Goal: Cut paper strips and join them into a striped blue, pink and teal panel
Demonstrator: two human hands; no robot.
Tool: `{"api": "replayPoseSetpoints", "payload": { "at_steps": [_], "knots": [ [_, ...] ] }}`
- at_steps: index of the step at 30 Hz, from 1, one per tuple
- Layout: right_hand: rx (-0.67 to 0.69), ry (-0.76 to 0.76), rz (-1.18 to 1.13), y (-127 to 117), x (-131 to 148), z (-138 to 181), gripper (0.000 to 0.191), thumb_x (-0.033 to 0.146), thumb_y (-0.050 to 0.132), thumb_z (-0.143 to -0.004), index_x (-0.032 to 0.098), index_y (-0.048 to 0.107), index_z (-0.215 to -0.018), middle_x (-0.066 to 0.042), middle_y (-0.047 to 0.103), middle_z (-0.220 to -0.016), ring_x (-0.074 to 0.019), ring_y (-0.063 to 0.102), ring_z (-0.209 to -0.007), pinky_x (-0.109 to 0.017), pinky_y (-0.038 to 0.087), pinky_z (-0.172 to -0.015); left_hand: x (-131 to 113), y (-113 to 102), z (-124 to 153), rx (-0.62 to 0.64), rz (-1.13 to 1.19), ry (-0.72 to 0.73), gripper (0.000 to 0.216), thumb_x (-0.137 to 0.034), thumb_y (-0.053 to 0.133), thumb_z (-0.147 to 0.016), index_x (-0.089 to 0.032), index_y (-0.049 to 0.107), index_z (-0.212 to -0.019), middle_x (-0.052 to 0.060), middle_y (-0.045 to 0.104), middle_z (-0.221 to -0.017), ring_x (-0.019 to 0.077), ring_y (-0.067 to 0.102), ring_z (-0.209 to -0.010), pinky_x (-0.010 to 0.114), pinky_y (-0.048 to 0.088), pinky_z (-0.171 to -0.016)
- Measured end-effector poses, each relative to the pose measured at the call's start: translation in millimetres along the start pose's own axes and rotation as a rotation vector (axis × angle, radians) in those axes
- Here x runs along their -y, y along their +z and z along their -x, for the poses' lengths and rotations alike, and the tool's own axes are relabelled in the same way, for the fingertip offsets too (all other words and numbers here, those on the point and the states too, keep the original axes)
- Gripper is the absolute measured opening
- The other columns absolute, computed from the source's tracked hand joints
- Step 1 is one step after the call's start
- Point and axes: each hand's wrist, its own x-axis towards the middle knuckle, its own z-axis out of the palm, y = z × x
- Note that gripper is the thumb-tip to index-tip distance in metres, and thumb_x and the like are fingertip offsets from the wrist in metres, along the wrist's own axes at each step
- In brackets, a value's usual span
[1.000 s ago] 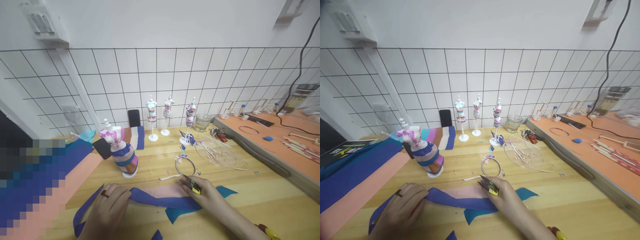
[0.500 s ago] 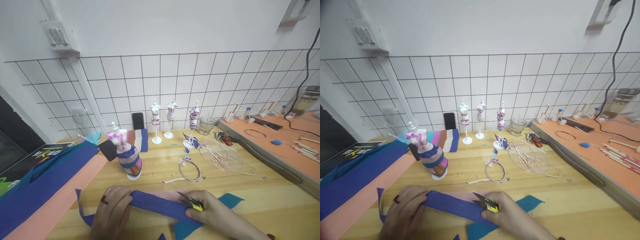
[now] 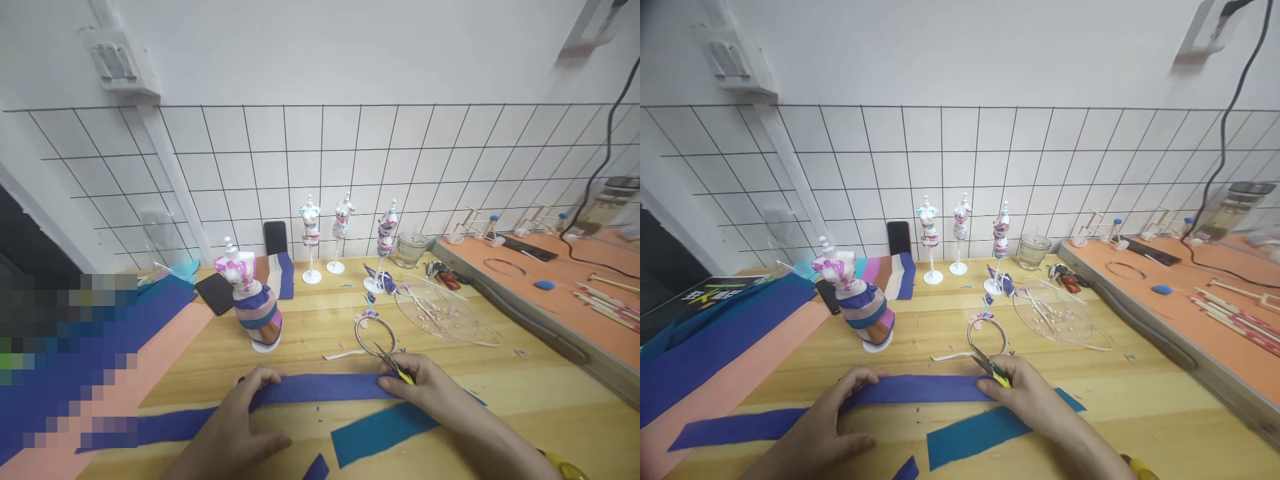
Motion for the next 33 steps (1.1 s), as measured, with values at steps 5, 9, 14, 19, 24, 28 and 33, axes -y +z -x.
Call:
{"api": "replayPoseSetpoints", "payload": {
  "at_steps": [5, 9, 14, 19, 24, 28, 33],
  "knots": [
    [0.012, -0.013, 0.042, -1, 2, 1, 0.023, 0.041, 0.058, -0.081, 0.019, 0.064, -0.077, 0.001, 0.06, -0.074, -0.0178, 0.055, -0.072, -0.027, 0.042, -0.068, -16, -5, -9, 0.06, 0.133, -0.201, 0.03, -0.043, 0.054, -0.081, -0.021, 0.061, -0.1, 0.004, 0.067, -0.088, 0.0214, 0.063, -0.085, 0.032, 0.051, -0.077],
    [-0.02, 0.0, 0.012, -5, -1, -1, 0.022, 0.041, 0.061, -0.079, 0.019, 0.063, -0.075, 0.002, 0.058, -0.068, -0.0166, 0.054, -0.069, -0.026, 0.041, -0.065, -21, -5, -15, 0.14, 0.131, -0.277, 0.017, -0.028, 0.06, -0.072, -0.02, 0.067, -0.086, 0.001, 0.067, -0.078, 0.0195, 0.063, -0.079, 0.028, 0.048, -0.074],
    [-0.133, 0.046, -0.137, -7, -9, -5, 0.021, 0.039, 0.067, -0.073, 0.018, 0.065, -0.077, 0.004, 0.059, -0.065, -0.0143, 0.053, -0.064, -0.024, 0.041, -0.062, -23, -6, -15, 0.173, 0.218, -0.307, 0.011, -0.029, 0.059, -0.071, -0.018, 0.062, -0.068, -0.001, 0.063, -0.069, 0.0178, 0.06, -0.073, 0.026, 0.044, -0.067],
    [-0.219, 0.084, -0.195, -4, -16, -9, 0.03, 0.047, 0.067, -0.071, 0.018, 0.064, -0.081, 0.003, 0.058, -0.064, -0.0138, 0.053, -0.06, -0.023, 0.04, -0.056, -19, -7, -16, 0.144, 0.406, -0.373, 0.025, -0.039, 0.063, -0.07, -0.019, 0.051, -0.063, -0.005, 0.051, -0.059, 0.0127, 0.048, -0.06, 0.023, 0.036, -0.058],
    [-0.272, 0.083, -0.208, -2, -20, -11, 0.035, 0.053, 0.065, -0.072, 0.019, 0.062, -0.08, 0.001, 0.062, -0.068, -0.015, 0.055, -0.06, -0.024, 0.04, -0.054, -11, -4, -15, 0.169, 0.501, -0.353, 0.031, -0.044, 0.062, -0.074, -0.019, 0.046, -0.066, -0.006, 0.045, -0.059, 0.011, 0.041, -0.059, 0.022, 0.031, -0.056],
    [-0.277, 0.046, -0.192, -5, -18, -11, 0.035, 0.053, 0.063, -0.075, 0.019, 0.063, -0.079, 0.0, 0.064, -0.071, -0.0176, 0.058, -0.069, -0.026, 0.044, -0.065, -16, -5, -14, 0.241, 0.52, -0.358, 0.026, -0.039, 0.063, -0.074, -0.019, 0.047, -0.068, -0.007, 0.043, -0.06, 0.0101, 0.039, -0.058, 0.021, 0.029, -0.055],
    [-0.259, 0.02, -0.122, -11, -18, -11, 0.033, 0.051, 0.063, -0.076, 0.018, 0.063, -0.077, 0.0, 0.062, -0.07, -0.0181, 0.057, -0.07, -0.027, 0.044, -0.068, -29, -10, -15, 0.3, 0.454, -0.353, 0.009, -0.025, 0.062, -0.068, -0.018, 0.058, -0.071, -0.002, 0.06, -0.074, 0.0164, 0.054, -0.076, 0.025, 0.04, -0.071]
  ]
}}
